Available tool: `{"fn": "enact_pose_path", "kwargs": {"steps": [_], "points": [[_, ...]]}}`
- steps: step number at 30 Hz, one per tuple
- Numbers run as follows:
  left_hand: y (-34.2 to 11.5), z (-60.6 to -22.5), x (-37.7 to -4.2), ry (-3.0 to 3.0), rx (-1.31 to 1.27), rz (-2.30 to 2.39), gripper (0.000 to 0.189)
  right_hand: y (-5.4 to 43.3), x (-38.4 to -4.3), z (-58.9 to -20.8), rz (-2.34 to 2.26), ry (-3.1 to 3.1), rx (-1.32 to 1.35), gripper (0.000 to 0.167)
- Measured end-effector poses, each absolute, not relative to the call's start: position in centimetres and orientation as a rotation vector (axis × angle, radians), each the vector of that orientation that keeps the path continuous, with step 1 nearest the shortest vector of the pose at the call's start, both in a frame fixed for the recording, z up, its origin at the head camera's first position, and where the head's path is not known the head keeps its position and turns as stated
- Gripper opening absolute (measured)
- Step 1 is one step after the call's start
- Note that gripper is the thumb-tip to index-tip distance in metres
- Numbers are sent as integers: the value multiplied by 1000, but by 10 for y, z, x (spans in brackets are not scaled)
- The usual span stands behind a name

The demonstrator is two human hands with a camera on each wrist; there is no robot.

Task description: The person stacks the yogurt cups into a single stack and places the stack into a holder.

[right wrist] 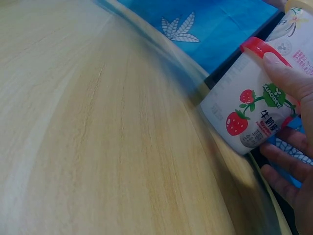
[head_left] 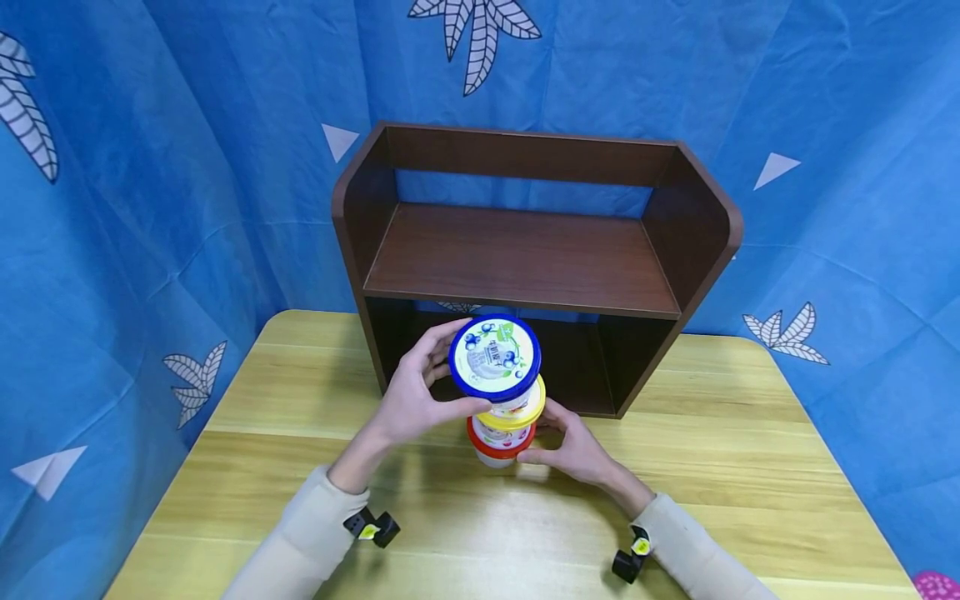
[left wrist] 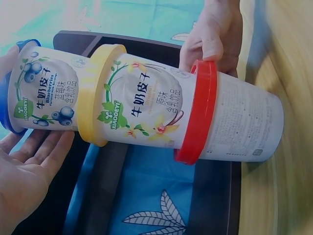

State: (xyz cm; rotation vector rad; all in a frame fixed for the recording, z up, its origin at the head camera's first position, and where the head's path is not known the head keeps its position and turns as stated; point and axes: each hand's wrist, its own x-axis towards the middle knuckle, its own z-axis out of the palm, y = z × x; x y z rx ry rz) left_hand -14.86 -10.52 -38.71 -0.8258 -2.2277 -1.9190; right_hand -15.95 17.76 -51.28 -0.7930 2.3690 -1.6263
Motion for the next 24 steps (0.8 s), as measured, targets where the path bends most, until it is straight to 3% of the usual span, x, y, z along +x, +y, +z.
{"fn": "enact_pose_path", "kwargs": {"steps": [24], "points": [[-96,-378,-160,-2409,-832,-1802,89,178,-158,-512,-1642,2354,-804,70]]}}
